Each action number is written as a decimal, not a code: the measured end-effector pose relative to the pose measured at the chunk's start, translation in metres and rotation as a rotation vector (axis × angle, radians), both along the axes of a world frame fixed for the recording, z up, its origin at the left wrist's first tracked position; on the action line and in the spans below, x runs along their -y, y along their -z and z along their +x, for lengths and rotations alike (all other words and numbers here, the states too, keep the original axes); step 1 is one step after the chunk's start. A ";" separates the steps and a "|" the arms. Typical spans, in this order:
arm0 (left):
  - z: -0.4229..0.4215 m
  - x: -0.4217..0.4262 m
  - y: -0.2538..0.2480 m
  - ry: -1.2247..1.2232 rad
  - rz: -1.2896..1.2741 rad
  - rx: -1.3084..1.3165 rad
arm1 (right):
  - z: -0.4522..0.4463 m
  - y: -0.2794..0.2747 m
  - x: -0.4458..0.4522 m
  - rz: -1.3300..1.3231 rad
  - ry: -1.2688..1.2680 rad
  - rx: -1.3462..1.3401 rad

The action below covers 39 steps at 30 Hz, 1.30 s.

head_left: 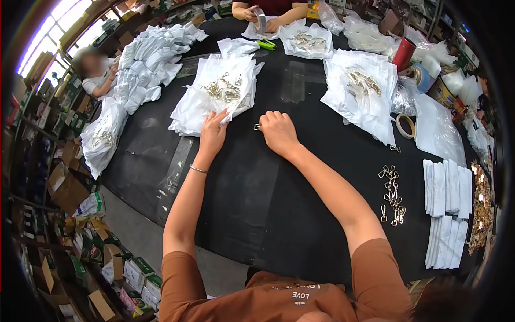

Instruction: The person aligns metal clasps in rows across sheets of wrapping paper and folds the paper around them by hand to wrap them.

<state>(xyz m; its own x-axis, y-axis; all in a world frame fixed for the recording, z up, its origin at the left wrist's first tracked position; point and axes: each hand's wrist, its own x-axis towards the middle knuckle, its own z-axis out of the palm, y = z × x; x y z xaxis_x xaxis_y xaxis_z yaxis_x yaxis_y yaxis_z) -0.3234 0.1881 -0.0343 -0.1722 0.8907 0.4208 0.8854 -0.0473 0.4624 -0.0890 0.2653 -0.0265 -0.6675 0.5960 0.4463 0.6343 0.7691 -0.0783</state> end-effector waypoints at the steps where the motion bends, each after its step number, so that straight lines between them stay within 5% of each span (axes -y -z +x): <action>1: 0.005 -0.001 0.000 -0.005 0.001 0.039 | 0.008 0.002 0.001 0.000 0.001 -0.044; 14: 0.133 -0.004 -0.025 0.076 0.037 0.273 | 0.173 -0.032 0.052 -0.300 0.031 -0.364; 23: 0.229 0.017 -0.030 0.255 0.066 0.033 | 0.286 -0.028 0.066 -0.095 0.393 -0.087; 26: 0.262 0.050 -0.034 0.327 -0.007 -0.321 | 0.273 -0.043 0.072 -0.086 0.325 -0.245; 31: 0.256 0.090 -0.052 0.771 -0.061 -0.141 | 0.221 -0.034 0.069 -0.338 0.148 -0.333; 36: 0.179 0.085 -0.051 0.184 -0.124 -0.452 | 0.205 -0.031 0.070 -0.403 0.148 -0.283; 39: 0.169 0.089 -0.028 0.181 -0.202 -0.378 | 0.204 -0.038 0.082 -0.301 -0.022 -0.238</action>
